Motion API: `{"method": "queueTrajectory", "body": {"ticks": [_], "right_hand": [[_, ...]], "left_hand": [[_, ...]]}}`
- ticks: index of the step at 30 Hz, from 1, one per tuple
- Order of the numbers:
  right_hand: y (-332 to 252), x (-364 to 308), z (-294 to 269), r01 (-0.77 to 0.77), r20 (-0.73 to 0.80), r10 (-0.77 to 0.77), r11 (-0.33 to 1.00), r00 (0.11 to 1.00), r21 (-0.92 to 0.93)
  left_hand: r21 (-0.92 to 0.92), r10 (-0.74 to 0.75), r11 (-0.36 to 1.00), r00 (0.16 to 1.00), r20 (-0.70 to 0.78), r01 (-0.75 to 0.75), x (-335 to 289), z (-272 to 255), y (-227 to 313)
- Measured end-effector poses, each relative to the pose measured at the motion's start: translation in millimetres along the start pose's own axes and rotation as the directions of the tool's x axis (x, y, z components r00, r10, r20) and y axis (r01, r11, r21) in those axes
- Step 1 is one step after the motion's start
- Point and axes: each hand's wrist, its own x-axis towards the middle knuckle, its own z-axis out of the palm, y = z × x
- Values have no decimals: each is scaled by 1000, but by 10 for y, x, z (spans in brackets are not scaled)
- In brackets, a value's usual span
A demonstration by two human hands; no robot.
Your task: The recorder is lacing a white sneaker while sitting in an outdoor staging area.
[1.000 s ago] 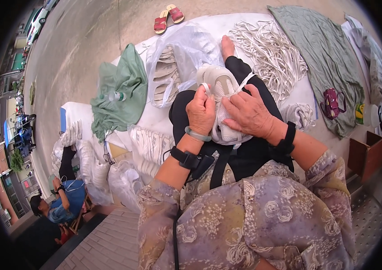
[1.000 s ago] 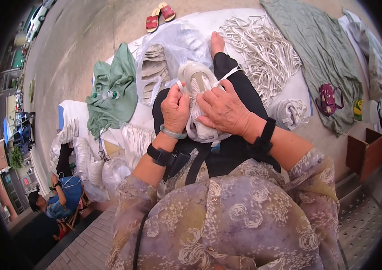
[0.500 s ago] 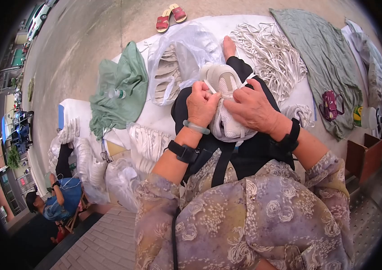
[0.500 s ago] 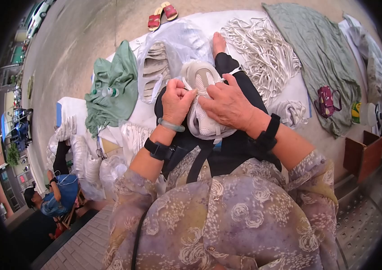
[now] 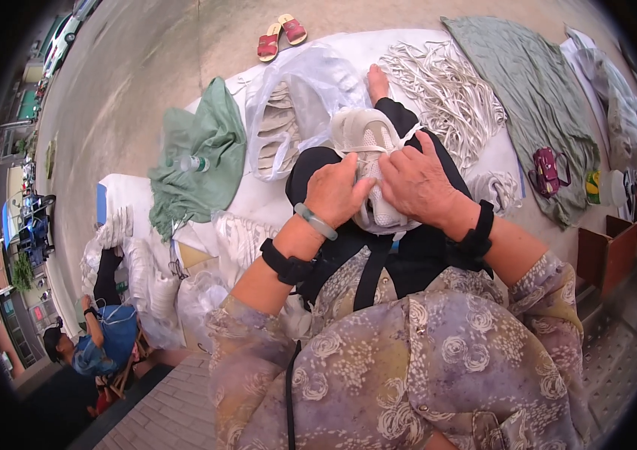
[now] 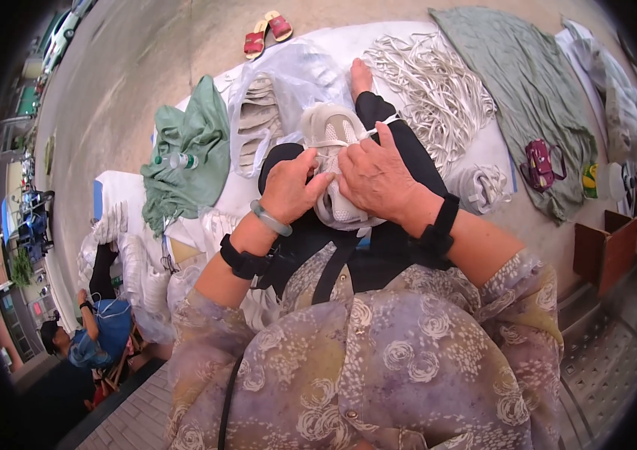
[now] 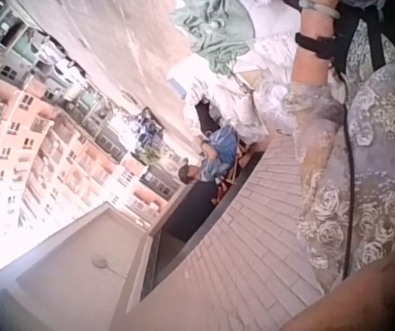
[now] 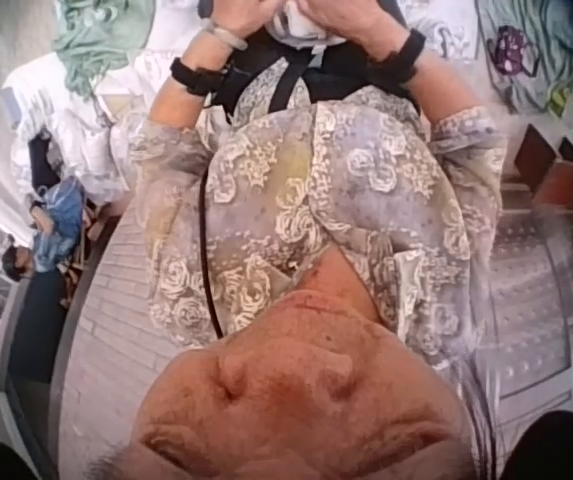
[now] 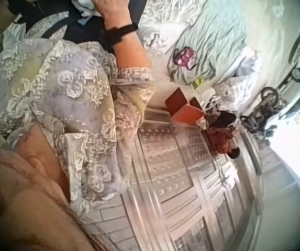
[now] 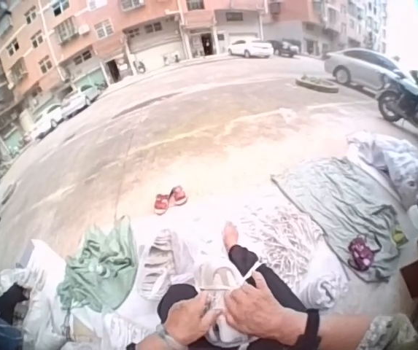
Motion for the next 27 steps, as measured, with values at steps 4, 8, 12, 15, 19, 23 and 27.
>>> {"method": "queueTrajectory", "body": {"ticks": [4, 8, 12, 15, 19, 23, 27], "right_hand": [[-54, -57, 118, -35, -172, 47, 997, 984, 69], [-69, -139, 153, -8, -145, 18, 997, 989, 74], [-149, -170, 235, 6, -155, 12, 993, 988, 116], [-195, -172, 280, 18, -162, 4, 990, 987, 138], [-180, -121, 313, 47, -181, -23, 991, 983, 126], [-137, -114, 315, 21, -169, -8, 997, 986, 76], [-132, -103, 287, 44, -165, -37, 998, 986, 39]], "left_hand": [[216, 2, 976, 997, 82, -20, 34, 32, 52], [255, 12, 965, 983, 183, -59, 109, 54, 186], [329, -24, 941, 953, 302, -81, 79, -110, 341], [364, 6, 924, 957, 291, -117, 78, 23, 298], [371, -54, 927, 957, 286, -59, 185, 101, 200], [359, -112, 933, 976, 186, 38, 164, 199, 181], [254, -137, 958, 991, 9, 130, 37, 280, 184]]}}
